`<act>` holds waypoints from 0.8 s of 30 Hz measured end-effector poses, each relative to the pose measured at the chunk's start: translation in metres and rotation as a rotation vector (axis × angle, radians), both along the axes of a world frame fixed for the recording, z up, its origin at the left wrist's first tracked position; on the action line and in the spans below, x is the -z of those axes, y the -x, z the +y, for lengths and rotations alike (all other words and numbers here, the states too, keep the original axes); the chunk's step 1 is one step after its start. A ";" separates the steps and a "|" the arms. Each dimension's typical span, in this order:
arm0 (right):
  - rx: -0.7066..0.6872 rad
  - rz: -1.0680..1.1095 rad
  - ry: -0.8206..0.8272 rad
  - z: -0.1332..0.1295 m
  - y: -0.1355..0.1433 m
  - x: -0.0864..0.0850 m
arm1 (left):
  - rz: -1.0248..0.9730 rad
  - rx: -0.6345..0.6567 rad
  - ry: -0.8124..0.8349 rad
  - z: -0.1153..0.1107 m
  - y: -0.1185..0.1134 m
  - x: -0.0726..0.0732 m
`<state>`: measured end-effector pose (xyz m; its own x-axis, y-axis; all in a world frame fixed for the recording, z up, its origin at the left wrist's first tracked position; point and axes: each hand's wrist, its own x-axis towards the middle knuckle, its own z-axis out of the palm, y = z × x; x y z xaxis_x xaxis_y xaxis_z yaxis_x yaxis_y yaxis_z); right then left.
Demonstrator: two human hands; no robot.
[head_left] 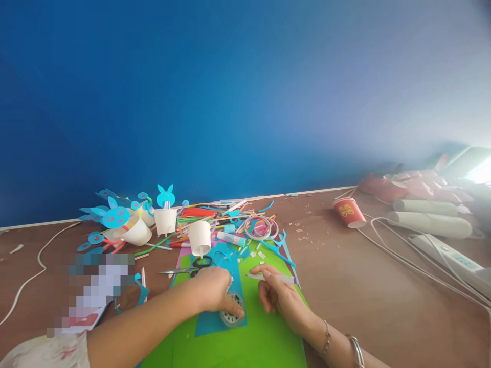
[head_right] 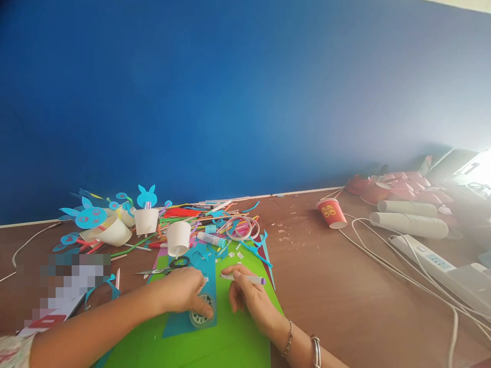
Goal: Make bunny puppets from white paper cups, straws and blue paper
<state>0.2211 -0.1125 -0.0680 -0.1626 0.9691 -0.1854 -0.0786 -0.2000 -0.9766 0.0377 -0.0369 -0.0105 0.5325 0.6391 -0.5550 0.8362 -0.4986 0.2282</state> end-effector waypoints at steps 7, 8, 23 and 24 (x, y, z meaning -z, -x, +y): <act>-0.007 -0.052 -0.029 0.000 -0.001 0.002 | -0.099 -0.077 -0.146 -0.024 0.010 0.003; -0.007 -0.051 -0.026 0.000 -0.001 0.002 | -0.121 -0.079 -0.140 -0.029 0.012 0.003; 0.009 -0.042 -0.005 0.002 0.000 0.003 | -0.057 -0.338 -0.350 -0.022 0.081 -0.014; 0.005 -0.040 -0.002 0.002 -0.001 0.003 | -0.027 -0.345 -0.373 -0.020 0.085 -0.013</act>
